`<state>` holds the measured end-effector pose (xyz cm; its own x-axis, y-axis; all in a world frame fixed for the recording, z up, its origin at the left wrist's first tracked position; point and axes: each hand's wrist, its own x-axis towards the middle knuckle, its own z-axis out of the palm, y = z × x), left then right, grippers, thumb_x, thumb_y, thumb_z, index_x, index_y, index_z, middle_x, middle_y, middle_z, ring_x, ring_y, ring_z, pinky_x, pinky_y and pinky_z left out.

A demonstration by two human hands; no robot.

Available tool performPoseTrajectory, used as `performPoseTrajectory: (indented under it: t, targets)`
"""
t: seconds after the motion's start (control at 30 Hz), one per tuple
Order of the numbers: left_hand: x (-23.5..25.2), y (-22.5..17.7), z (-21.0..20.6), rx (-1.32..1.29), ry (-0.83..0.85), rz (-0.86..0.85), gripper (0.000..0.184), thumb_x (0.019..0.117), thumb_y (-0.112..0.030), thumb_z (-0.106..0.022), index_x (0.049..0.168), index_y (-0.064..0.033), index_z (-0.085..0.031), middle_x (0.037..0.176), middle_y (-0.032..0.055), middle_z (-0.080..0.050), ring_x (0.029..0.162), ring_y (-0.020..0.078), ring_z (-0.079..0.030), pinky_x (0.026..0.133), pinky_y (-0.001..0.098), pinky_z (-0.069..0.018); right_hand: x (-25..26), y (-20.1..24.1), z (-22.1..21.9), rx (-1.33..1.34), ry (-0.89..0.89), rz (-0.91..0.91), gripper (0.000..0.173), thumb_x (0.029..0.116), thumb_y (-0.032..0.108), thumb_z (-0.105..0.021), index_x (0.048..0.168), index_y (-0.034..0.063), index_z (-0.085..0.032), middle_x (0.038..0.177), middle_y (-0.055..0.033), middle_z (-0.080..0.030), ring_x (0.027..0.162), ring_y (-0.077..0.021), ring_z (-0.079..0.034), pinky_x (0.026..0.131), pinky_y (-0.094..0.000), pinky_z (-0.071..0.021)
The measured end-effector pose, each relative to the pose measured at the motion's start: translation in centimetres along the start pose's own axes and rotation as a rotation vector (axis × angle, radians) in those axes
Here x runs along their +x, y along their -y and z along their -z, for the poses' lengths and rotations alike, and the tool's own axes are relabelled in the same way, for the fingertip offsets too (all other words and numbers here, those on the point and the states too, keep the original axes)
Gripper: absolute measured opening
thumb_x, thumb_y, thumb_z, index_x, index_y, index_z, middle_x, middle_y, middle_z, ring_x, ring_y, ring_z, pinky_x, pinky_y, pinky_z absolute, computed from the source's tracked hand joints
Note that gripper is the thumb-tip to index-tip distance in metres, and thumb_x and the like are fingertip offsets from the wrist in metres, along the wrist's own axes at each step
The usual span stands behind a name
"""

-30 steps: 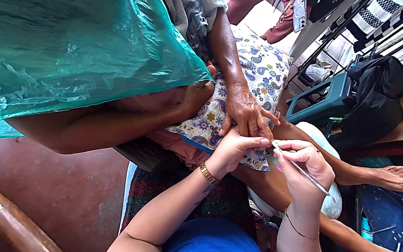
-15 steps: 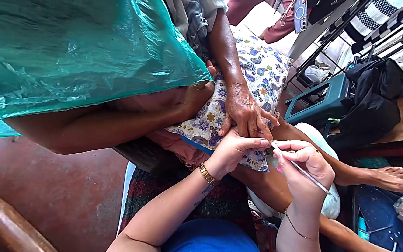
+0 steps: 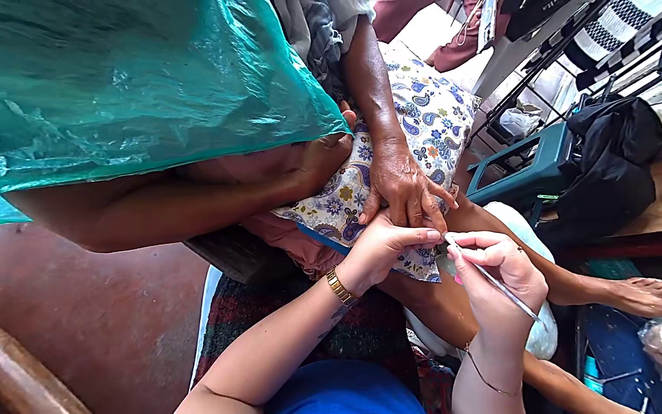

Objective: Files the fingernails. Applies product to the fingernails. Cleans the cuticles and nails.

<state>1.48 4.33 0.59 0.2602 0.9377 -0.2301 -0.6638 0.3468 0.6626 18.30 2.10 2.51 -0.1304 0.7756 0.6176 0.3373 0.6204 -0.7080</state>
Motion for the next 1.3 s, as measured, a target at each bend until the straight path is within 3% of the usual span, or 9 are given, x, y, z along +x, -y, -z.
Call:
performPoseTrajectory:
  t: [0.2,0.83,1.3]
  targets:
    - [0.08,0.02,0.09,0.003,0.006,-0.008,0.013,0.0869,0.015,-0.065,0.093,0.0039,-0.067,0.083,0.0111,-0.072,0.076,0.0145,-0.072,0.080,0.0272,-0.0607,0.01,0.00,-0.08,0.000,-0.011,-0.001,0.011,0.0812,-0.004,-0.074,0.080,0.0040,-0.067,0.095,-0.0089,-0.075,0.088,-0.0127,-0.074,0.074,-0.0219,-0.0628]
    - [0.03,0.04,0.03,-0.009,-0.001,0.005,0.017,0.0867,0.016,-0.065,0.099,0.0045,-0.066,0.085,0.0119,-0.073,0.077,0.0152,-0.073,0.080,0.0277,-0.0611,-0.10,0.00,-0.05,-0.003,-0.012,-0.002,0.011,0.0815,-0.004,-0.074,0.080,0.0046,-0.068,0.096,-0.0086,-0.075,0.087,-0.0126,-0.074,0.074,-0.0223,-0.0631]
    - [-0.03,0.02,-0.05,-0.004,-0.011,0.007,0.014,0.0872,0.016,-0.064,0.094,0.0038,-0.066,0.082,0.0111,-0.073,0.076,0.0144,-0.072,0.080,0.0271,-0.0609,-0.25,-0.10,-0.07,-0.010,-0.006,0.013,0.010,0.0813,-0.004,-0.074,0.080,0.0041,-0.068,0.096,-0.0091,-0.075,0.090,-0.0129,-0.074,0.077,-0.0220,-0.0623]
